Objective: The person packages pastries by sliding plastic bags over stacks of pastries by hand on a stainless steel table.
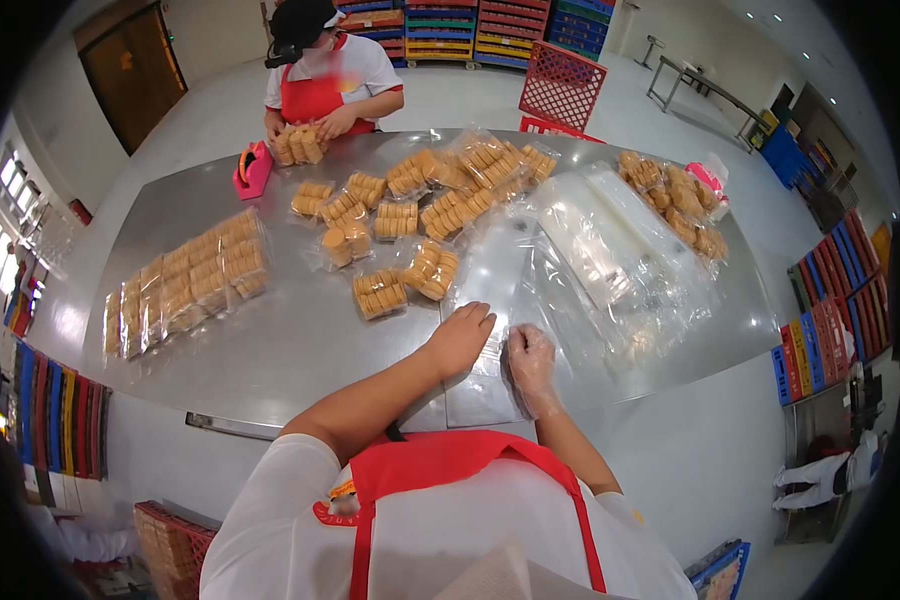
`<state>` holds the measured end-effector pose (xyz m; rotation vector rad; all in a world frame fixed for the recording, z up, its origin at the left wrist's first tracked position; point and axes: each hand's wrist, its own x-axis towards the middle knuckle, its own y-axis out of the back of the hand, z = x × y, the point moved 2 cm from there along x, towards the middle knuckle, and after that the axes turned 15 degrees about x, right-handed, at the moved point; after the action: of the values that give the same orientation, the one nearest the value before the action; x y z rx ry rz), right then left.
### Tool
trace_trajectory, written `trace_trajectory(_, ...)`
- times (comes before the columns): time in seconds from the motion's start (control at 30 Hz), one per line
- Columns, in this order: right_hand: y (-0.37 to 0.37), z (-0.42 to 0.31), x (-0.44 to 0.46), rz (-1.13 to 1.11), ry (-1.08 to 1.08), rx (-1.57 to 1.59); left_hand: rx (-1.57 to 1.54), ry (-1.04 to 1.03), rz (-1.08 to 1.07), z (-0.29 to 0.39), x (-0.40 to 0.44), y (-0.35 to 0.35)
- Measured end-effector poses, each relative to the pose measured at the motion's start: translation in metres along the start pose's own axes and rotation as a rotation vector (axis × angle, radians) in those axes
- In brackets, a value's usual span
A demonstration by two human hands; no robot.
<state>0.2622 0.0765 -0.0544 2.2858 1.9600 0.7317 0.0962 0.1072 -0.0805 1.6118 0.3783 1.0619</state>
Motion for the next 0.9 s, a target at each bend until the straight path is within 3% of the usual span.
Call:
trace_trajectory(0.3, 0.0, 0.007, -0.001, 0.018, 0.052, 0.037, 0.06, 0.172, 0.16, -0.008, -0.035, 0.023)
trace_trajectory(0.4, -0.004, -0.02, -0.006, 0.09, 0.387, -0.028, -0.128, 0.11, 0.182, -0.004, -0.037, 0.039)
trace_trajectory(0.5, -0.006, -0.054, -0.019, -0.098, 0.559, -0.031, -0.292, -0.026, 0.097, 0.012, -0.026, 0.082)
trace_trajectory(0.57, -0.006, -0.068, -0.014, -0.197, 0.53, 0.064, -0.48, 0.125, 0.137, 0.018, -0.025, 0.118)
trace_trajectory(0.67, 0.008, -0.128, -0.004, -0.278, 0.349, 0.146, -1.252, 0.737, 0.237, 0.014, -0.031, 0.142)
trace_trajectory(0.77, 0.003, -0.134, -0.007, -0.816, -0.001, 0.561, -1.453, 0.831, 0.237, 0.0, -0.048, 0.14)
trace_trajectory(0.8, 0.001, -0.139, -0.007, -0.957, 0.063, 0.532, -1.388, 0.852, 0.177, 0.006, -0.052, 0.15)
trace_trajectory(0.9, -0.006, -0.166, -0.002, -0.718, 0.358, 0.037, -1.269, 0.882, 0.245, 0.02, -0.061, 0.163)
